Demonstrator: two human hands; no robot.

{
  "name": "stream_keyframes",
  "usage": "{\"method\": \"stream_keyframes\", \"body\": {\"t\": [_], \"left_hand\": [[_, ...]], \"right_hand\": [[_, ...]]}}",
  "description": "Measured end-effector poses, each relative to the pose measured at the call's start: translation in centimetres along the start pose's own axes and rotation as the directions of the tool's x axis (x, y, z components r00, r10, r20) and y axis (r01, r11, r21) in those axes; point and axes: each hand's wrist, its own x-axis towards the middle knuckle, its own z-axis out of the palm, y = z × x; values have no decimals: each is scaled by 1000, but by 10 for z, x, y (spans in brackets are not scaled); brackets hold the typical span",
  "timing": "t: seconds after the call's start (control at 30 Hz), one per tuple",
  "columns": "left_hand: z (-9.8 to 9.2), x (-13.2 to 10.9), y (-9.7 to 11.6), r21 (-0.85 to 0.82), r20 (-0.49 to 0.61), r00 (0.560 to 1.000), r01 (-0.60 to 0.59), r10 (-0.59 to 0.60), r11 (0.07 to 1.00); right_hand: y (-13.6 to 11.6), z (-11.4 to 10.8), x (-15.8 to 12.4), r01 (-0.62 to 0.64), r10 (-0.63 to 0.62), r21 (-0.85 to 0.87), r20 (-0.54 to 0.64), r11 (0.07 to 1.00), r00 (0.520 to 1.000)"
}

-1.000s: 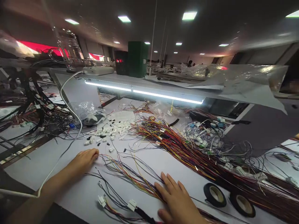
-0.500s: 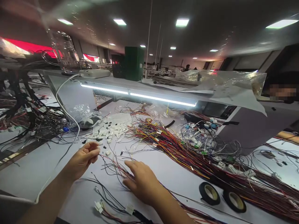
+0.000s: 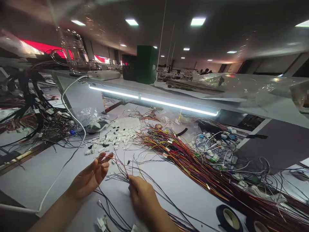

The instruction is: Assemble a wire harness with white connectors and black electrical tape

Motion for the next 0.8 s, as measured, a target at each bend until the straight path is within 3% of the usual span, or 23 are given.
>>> {"method": "stream_keyframes", "body": {"t": [0.23, 0.33, 0.47, 0.57, 0.67, 0.8], "left_hand": [[4, -2, 2, 33, 56, 998, -38, 36, 999], [4, -5, 1, 32, 69, 997, -26, 24, 999], [3, -7, -3, 19, 95, 995, -12, 11, 1000], [5, -7, -4, 34, 54, 998, -32, 30, 999], [9, -7, -3, 106, 13, 999, -39, 38, 994], [9, -7, -3, 131, 73, 997, -45, 36, 990]], "right_hand": [[11, -3, 3, -193, 188, 173, 44, 966, 981], [15, -9, 4, -191, 196, 251, 6, 949, 981], [14, -10, 3, -158, 162, 202, -3, 967, 987], [12, -9, 2, -184, 187, 204, 2, 962, 982], [11, -9, 3, -241, 251, 302, 6, 922, 968], [11, -10, 4, -299, 327, 456, 19, 838, 945]]}}
